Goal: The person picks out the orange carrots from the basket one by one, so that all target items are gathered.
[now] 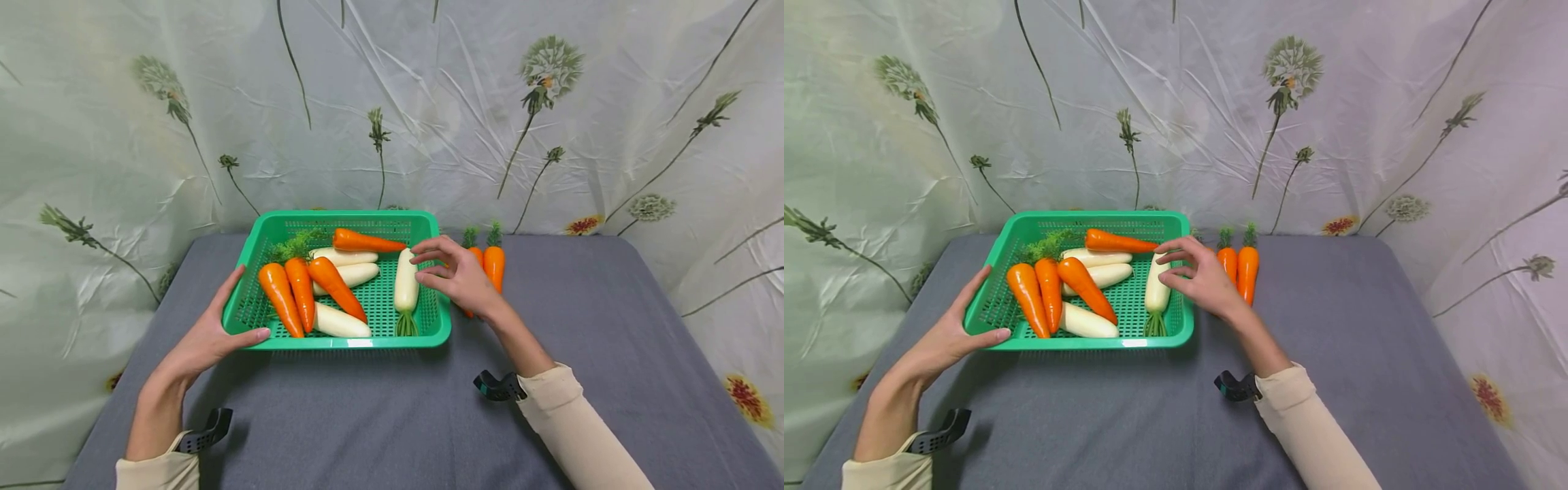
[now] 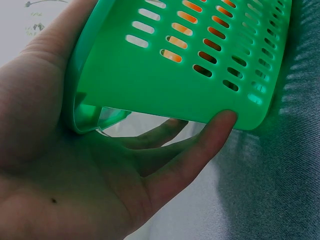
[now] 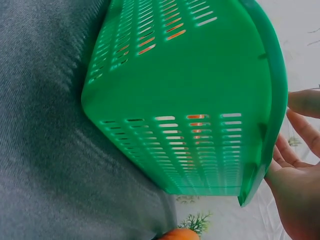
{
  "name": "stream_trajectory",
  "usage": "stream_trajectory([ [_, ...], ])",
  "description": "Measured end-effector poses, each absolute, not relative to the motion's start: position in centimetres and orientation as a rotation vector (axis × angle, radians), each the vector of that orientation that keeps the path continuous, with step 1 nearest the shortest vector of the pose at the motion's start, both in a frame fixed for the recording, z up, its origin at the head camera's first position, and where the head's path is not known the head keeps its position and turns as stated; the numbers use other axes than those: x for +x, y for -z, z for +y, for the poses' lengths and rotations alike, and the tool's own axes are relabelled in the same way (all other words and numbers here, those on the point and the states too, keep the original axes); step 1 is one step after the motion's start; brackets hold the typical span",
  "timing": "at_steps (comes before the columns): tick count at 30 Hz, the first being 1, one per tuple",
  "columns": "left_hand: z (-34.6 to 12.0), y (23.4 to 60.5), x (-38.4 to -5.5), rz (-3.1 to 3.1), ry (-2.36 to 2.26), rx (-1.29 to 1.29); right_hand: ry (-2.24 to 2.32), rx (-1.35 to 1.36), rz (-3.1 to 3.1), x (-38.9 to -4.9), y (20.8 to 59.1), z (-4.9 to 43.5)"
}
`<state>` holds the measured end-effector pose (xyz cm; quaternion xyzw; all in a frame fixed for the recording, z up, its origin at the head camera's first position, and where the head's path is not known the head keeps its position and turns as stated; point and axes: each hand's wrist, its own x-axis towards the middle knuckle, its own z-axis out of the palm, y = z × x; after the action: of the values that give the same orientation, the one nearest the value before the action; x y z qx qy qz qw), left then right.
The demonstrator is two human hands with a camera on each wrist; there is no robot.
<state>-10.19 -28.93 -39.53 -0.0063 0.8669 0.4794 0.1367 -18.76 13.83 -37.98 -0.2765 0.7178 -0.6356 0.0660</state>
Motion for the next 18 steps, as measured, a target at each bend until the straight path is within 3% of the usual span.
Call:
stream_trajectory([
  [18,-29.0,39.6,-10.2,2.509,-1.377,-0.034,1.755,-0.84,2.2,-19.0,38.0,11.7],
])
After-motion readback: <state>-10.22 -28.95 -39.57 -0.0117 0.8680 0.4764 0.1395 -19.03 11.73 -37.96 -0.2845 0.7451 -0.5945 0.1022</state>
